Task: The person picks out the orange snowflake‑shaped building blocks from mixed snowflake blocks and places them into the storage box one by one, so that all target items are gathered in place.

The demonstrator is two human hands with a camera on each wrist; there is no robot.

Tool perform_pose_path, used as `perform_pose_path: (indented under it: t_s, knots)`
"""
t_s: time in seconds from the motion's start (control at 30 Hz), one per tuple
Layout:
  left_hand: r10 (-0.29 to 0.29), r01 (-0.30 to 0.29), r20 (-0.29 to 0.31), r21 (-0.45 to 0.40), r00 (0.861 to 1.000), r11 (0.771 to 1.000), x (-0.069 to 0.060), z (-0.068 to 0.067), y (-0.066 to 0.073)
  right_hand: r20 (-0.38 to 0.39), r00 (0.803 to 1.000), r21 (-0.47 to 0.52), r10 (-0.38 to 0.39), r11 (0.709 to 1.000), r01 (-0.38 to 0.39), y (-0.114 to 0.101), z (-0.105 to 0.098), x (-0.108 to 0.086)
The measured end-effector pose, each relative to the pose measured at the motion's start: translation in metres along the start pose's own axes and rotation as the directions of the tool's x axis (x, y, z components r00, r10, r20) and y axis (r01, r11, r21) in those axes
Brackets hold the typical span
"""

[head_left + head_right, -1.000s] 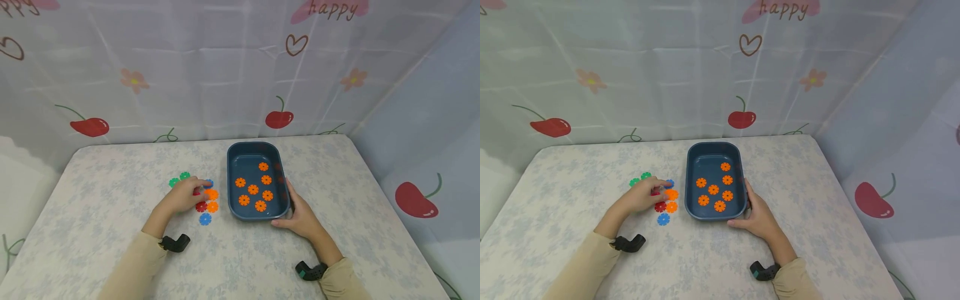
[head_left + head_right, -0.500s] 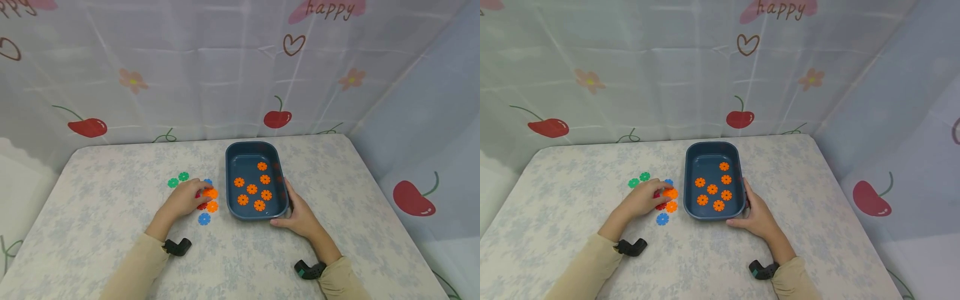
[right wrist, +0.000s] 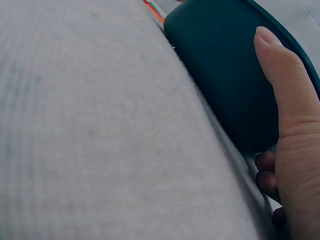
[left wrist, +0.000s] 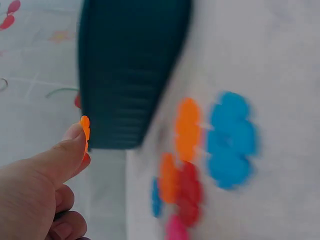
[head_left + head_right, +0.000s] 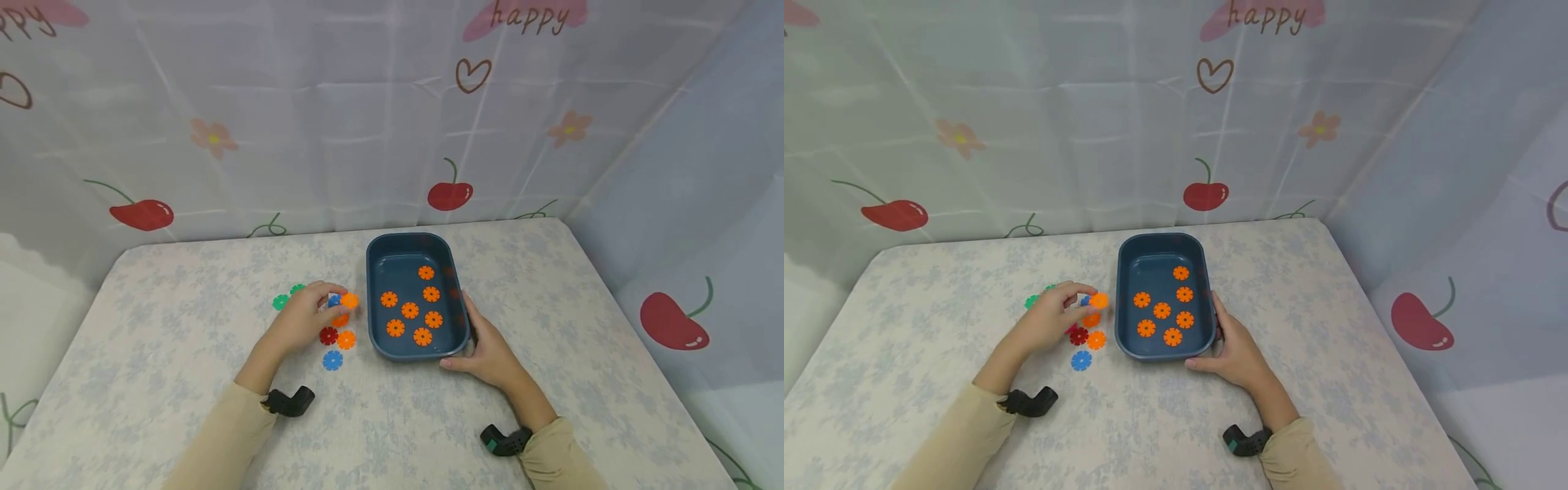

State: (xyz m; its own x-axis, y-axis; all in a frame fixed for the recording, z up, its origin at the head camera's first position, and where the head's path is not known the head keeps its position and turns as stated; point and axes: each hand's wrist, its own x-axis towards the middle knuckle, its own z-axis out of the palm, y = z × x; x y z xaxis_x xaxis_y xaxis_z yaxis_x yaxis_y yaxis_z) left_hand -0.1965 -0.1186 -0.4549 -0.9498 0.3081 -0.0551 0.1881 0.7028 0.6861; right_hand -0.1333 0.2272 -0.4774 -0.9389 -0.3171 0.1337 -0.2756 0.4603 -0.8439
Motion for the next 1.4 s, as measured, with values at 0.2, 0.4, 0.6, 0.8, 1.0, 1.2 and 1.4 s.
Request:
perform_pose_path:
  t_s: [0.2,0.4,0.6,0.8,1.0,1.2,1.4]
  knots:
    - [0.090,-0.090,0.058,0.004,0.994,0.996,0.024,-0.006,0.038,-0.004,1.000,-0.001,-0.003,1.000,0.003,0.000,-0.001,-0.001]
    - [0.192,-0.209,0.153,0.104,0.969,0.972,0.052,0.004,0.073,0.003,1.000,-0.003,-0.008,1.000,0.008,-0.001,-0.001,0.000]
    - [0.210,-0.257,0.240,0.185,0.948,0.949,0.077,0.020,0.088,0.009,1.000,-0.010,-0.004,1.000,0.004,-0.002,0.000,0.001]
    - [0.211,-0.301,0.308,0.284,0.928,0.910,0.093,0.036,0.088,0.014,1.000,-0.007,-0.002,1.000,0.002,-0.001,0.000,0.001]
    - [0.210,-0.319,0.292,0.401,0.933,0.859,0.094,0.046,0.086,0.015,1.000,-0.011,0.008,1.000,-0.007,-0.003,-0.001,0.001]
    - [0.219,-0.330,0.265,0.513,0.939,0.793,0.091,0.056,0.085,0.019,1.000,-0.013,0.007,1.000,-0.007,-0.003,-0.001,0.002]
    - [0.227,-0.331,0.247,0.575,0.942,0.748,0.086,0.061,0.090,0.021,1.000,-0.005,-0.006,1.000,0.006,-0.001,-0.001,0.001]
